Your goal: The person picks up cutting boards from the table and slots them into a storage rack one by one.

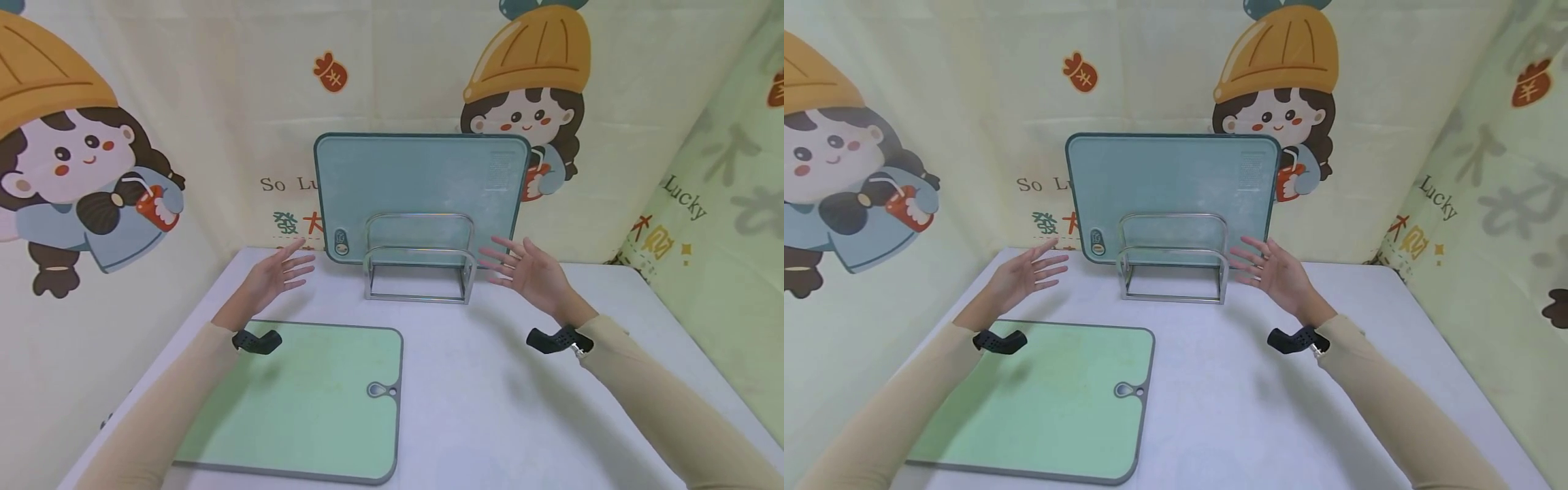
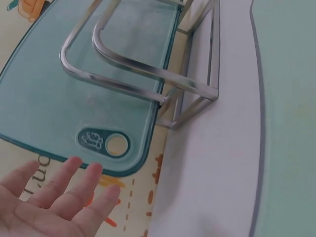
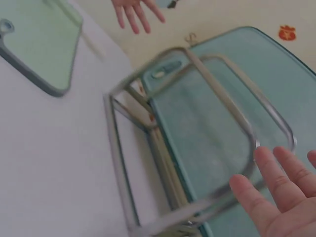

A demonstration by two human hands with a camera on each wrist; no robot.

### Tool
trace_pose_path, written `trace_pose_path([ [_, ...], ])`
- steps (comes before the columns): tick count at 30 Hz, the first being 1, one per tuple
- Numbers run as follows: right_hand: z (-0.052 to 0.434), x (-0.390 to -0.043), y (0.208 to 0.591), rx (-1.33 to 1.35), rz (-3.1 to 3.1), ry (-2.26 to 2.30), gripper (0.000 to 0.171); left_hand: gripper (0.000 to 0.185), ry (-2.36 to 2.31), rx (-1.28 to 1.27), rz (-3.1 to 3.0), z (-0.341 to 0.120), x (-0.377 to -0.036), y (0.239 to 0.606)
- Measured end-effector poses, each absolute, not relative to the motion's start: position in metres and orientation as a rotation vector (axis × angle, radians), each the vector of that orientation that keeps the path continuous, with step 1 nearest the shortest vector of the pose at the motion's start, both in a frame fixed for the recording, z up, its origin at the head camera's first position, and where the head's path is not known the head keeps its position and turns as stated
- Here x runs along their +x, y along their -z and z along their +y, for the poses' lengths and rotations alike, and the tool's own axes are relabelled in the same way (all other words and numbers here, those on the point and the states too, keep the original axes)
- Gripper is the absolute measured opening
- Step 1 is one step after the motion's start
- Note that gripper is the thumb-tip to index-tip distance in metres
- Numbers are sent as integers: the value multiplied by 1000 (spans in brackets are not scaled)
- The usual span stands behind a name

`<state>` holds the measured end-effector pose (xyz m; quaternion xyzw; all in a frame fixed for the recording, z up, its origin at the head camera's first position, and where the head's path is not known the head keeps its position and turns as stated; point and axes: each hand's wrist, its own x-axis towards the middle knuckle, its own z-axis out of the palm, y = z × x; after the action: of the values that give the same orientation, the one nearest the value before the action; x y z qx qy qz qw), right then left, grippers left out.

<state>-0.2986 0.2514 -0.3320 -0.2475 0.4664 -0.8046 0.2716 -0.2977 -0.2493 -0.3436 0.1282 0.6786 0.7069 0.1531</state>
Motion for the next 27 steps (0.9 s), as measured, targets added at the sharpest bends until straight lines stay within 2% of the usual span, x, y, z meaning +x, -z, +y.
trace_pose_path([
  [13, 196, -284, 361, -404, 1150, 2087, 58, 56, -1776, 263, 2074, -288, -287, 370],
  [21, 167, -280, 383, -523, 1080, 1950, 49, 61, -1613, 176, 2129, -313, -282, 379],
  [27, 150, -272, 396, -415, 1151, 1906, 52, 62, -1549, 151, 2159, -330, -276, 383],
])
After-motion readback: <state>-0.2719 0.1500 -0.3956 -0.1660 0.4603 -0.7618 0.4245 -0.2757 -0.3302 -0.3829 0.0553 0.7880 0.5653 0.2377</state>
